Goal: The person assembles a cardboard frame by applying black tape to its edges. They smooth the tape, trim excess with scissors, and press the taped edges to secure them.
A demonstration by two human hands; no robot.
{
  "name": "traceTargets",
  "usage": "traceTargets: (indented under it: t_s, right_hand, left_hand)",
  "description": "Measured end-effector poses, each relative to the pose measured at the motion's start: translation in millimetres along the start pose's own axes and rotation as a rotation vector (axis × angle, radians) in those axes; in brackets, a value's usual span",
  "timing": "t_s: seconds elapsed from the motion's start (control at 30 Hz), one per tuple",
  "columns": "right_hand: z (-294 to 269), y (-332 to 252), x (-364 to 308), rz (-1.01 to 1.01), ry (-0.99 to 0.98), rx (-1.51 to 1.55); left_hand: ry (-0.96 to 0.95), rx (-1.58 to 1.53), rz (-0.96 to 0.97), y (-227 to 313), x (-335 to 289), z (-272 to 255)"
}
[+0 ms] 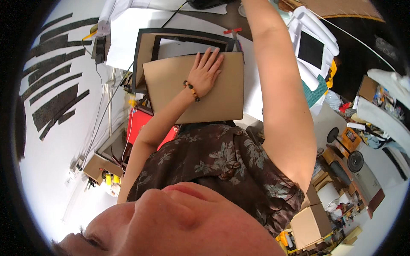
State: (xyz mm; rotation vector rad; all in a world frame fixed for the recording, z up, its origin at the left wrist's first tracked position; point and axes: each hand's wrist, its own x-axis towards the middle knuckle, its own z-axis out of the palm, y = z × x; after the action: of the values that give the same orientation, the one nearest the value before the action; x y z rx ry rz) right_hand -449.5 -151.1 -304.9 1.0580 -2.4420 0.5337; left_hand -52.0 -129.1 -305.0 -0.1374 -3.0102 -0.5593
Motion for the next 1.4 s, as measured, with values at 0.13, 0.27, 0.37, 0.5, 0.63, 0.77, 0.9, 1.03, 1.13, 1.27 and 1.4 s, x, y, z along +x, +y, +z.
traceTargets:
  t_s: [0.13, 0.27, 0.37, 0.5, 0.63, 0.77, 0.9, 1.03, 1.13, 1.27, 1.4]
  right_hand:
    - [-28.4, -29.2, -21.9, -0.062, 0.181, 0.218]
    - [-81.6, -91.7, -109.5, 0.186, -0.692, 0.797]
    - [-79.7, -98.6, -174.8, -0.106, -0.789, 0.411]
    - [-55.0, -86.4, -200.3, -0.146, -0.677, 0.363]
    - [-58.4, -83.4, -208.1, -0.152, -0.654, 0.350]
    - [-62.4, -74.6, -221.9, -0.136, -0.617, 0.354]
    - [-68.9, -68.1, -232.1, -0.127, -0.620, 0.328]
    - [-83.8, -69.5, -233.2, -0.122, -0.616, 0.329]
    - [-69.8, -71.1, -224.3, -0.130, -0.627, 0.334]
    - [-50.1, -92.1, -190.9, -0.143, -0.705, 0.283]
    - [-30.4, -72.1, -140.3, -0.049, -0.554, 0.706]
  left_hand:
    - [0.054, -0.113, -0.039, -0.3, 0.7, -0.5]
    - [0.176, -0.276, -0.145, -15.5, -17.9, -19.8]
    - [0.473, -0.019, -0.292, -68.5, -53.9, -46.7]
    - [0.311, 0.279, -1.032, -176.3, -150.0, -35.2]
    - [0.237, 0.056, -1.120, -169.5, -159.6, -32.4]
    - [0.251, 0.111, -1.081, -151.5, -156.4, -30.3]
    - [0.258, 0.078, -1.097, -130.6, -157.1, -26.5]
    - [0.283, 0.036, -1.064, -117.9, -160.2, -24.3]
    - [0.285, 0.076, -1.068, -138.2, -158.2, -24.0]
    - [0.272, 0.142, -1.115, -178.0, -155.9, -33.2]
    - [0.315, 0.083, -1.139, -178.3, -140.3, -60.2]
